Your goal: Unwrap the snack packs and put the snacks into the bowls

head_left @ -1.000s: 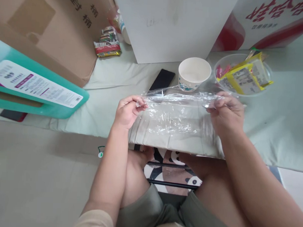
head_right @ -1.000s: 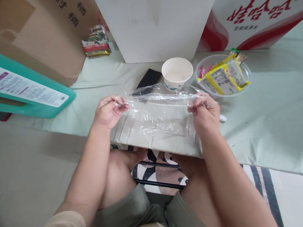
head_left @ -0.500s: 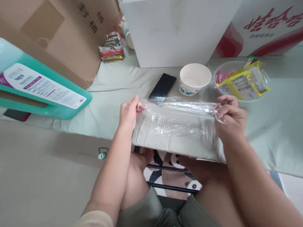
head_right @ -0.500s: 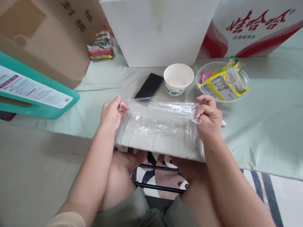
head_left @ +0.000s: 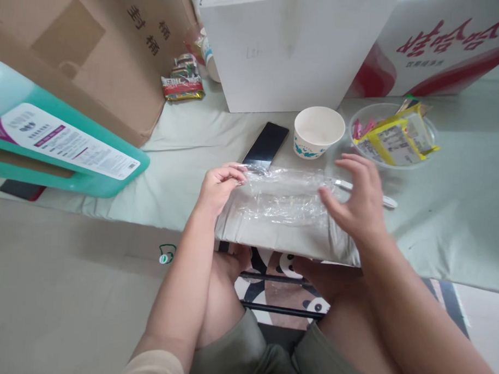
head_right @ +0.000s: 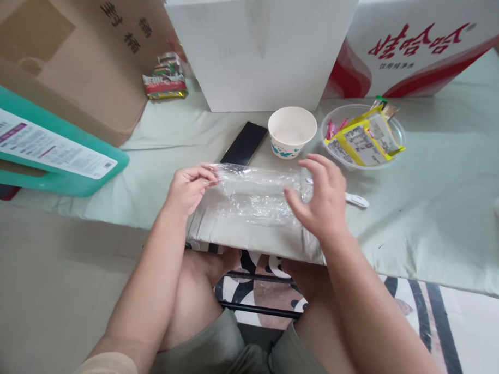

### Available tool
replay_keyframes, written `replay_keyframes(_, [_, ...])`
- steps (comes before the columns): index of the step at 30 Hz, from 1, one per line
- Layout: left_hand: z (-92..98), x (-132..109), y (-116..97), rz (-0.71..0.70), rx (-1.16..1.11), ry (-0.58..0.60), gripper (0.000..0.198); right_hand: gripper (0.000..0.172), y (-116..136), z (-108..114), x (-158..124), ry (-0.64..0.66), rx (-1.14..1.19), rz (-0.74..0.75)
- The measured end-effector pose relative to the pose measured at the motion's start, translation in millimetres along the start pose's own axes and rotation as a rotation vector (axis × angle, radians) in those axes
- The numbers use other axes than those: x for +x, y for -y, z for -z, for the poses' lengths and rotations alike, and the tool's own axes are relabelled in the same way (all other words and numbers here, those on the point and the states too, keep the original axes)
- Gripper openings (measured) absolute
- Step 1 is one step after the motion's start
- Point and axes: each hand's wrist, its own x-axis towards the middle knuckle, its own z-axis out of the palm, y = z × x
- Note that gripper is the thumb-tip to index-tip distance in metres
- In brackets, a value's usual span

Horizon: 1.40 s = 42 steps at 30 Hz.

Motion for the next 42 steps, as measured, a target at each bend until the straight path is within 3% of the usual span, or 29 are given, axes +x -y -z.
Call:
replay_keyframes(2, [-0.9, -1, -2, -0.008, 0.0, 0.031, 0.008, 0.05, 5, -8, -1, 0.095, -0.02, 0.039])
replay_keyframes(5, [-2.3, -1, -5, 0.044, -0.063, 0.028, 0.007, 0.019, 9, -11, -2, 0.19, -0.082, 0.057])
replay_keyframes(8, [-2.1, 3, -7, 0.141, -0.146, -0.053, 0.021, 0.021, 18, -2, -5, 0.248, -0.1, 0.149])
replay_keyframes(9, [-1.9, 4, -7, 0.175, -0.154, -0.096, 0.029, 0.022, 22, 2, -6, 0.33, -0.067, 0.183])
replay_keyframes(11, [-1.9, 6, -7, 0.221, -0.156, -0.185, 0.038, 0.026, 30, 7, -9, 0.628, 0.039, 0.219])
replay_keyframes(13, [-2.8, 6, -6, 0.216, -0.141, -0.229, 0.033, 0.033, 36, 9, -12, 0.94, 0.1, 0.191])
replay_keyframes(15, [-4.1, 5, -7, 0.202, -0.096, -0.22, 0.023, 0.03, 39, 10, -12, 1.09, 0.125, 0.13])
replay_keyframes(17, [-4.6, 2, -8, 0.221, -0.023, -0.16, 0.027, 0.021, 39, 11, -9, 1.023, 0.226, 0.077])
replay_keyframes(19, [-3.6, -1, -9, 0.244, 0.026, -0.065, 0.041, 0.016, 35, 13, -5, 0.757, 0.328, 0.012])
replay_keyframes(22, [0.3, -6, -12, 0.269, 0.018, 0.132, 0.055, 0.011, 25, 13, -2, 0.231, 0.311, -0.122])
replay_keyframes(24, [2.9, -10, -15, 0.292, -0.024, 0.293, 0.057, 0.022, 17, 11, -1, 0.111, 0.291, -0.15])
replay_keyframes(25, [3.7, -12, -17, 0.302, -0.046, 0.371, 0.058, 0.032, 14, 10, -1, 0.151, 0.296, -0.135])
replay_keyframes(29, [1.2, -19, -23, 0.34, -0.091, 0.581, 0.06, 0.072, 14, 4, -1, 0.535, 0.412, -0.08])
replay_keyframes(31, [-2.8, -22, -24, 0.376, -0.093, 0.631, 0.06, 0.078, 20, 1, 1, 0.677, 0.58, -0.119])
replay_keyframes(33, [-7.1, -23, -24, 0.396, -0.085, 0.67, 0.059, 0.071, 25, -2, 4, 0.863, 0.746, -0.177])
replay_keyframes(35, [-9.8, -21, -22, 0.368, -0.059, 0.651, 0.054, 0.047, 28, -5, 6, 1.101, 0.801, -0.255])
replay_keyframes(37, [-9.6, -16, -19, 0.295, -0.017, 0.539, 0.05, 0.024, 28, -6, 6, 1.247, 0.76, -0.345])
replay_keyframes(39, [-6.6, -10, -16, 0.201, -0.006, 0.328, 0.05, 0.016, 25, -5, 5, 1.257, 0.728, -0.428])
replay_keyframes(42, [-1.5, 0, -12, 0.112, -0.095, -0.012, 0.041, 0.016, 18, -3, 3, 1.153, 0.758, -0.537])
